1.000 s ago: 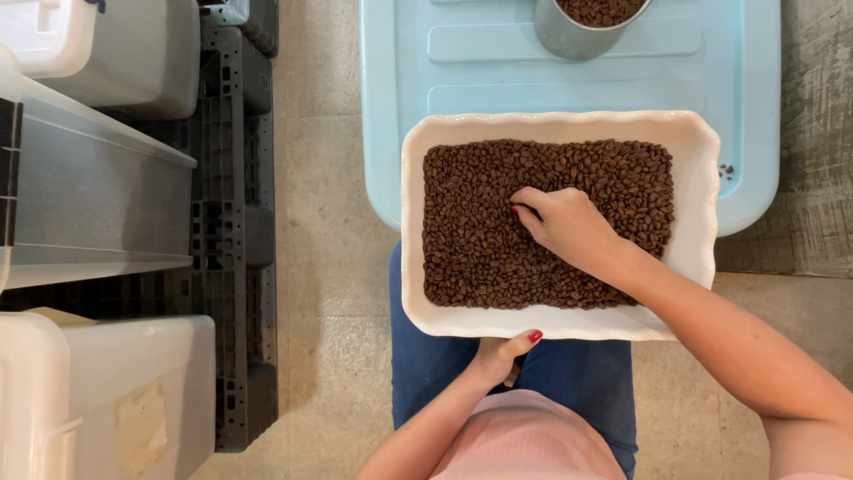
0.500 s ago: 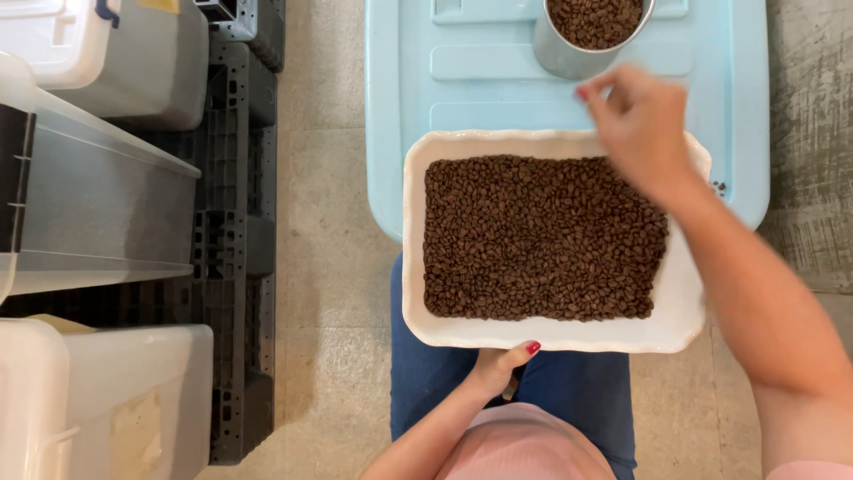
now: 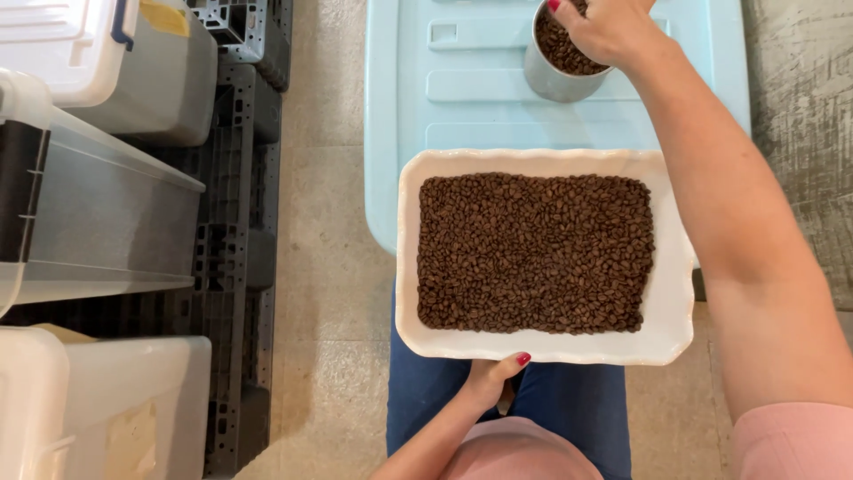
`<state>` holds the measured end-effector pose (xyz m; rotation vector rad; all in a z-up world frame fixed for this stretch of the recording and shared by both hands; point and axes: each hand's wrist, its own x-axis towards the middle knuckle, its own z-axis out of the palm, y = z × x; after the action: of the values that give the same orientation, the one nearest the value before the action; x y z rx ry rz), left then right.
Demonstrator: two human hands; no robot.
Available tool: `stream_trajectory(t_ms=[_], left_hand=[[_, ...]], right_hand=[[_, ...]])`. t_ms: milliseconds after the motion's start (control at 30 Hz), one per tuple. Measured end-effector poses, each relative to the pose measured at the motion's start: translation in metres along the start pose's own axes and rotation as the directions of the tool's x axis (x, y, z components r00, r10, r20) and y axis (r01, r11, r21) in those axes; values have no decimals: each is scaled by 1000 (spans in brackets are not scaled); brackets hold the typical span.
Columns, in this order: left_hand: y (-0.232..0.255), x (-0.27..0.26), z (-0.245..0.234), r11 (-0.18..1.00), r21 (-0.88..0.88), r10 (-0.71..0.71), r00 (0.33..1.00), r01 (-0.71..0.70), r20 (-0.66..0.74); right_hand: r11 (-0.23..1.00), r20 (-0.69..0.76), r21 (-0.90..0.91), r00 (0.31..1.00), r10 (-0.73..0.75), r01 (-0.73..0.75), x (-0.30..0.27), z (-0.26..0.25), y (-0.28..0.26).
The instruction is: Manually sorting roasted coffee beans in a tray to remove defects
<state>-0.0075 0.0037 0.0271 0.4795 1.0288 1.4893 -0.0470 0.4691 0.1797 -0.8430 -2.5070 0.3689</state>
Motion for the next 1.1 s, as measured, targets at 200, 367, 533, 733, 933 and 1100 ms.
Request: stream_trajectory(t_ms=[200, 367, 533, 733, 933, 1100], left_hand=[[0, 0, -1, 998, 49, -33, 999, 34, -3], [-4, -1, -3, 996, 41, -78, 996, 80, -32], [2, 1, 1, 1000, 16, -2, 999, 3, -43], [4, 4, 7, 991, -129, 25, 999, -31, -46], [8, 3, 8, 986, -146, 82, 996, -84, -22], [14, -4, 10, 983, -171, 74, 997, -72, 1]], right_hand=[[840, 214, -511, 973, -84, 185, -22, 36, 17], [775, 65, -557, 946, -319, 299, -44, 44, 10], [700, 48, -602, 892, -449, 384, -58, 40, -3], [676, 83, -605, 878, -472, 421, -68, 32, -13], [908, 5, -332, 963, -271, 257, -98, -8, -37], [986, -25, -160, 999, -38, 33, -185, -48, -50]])
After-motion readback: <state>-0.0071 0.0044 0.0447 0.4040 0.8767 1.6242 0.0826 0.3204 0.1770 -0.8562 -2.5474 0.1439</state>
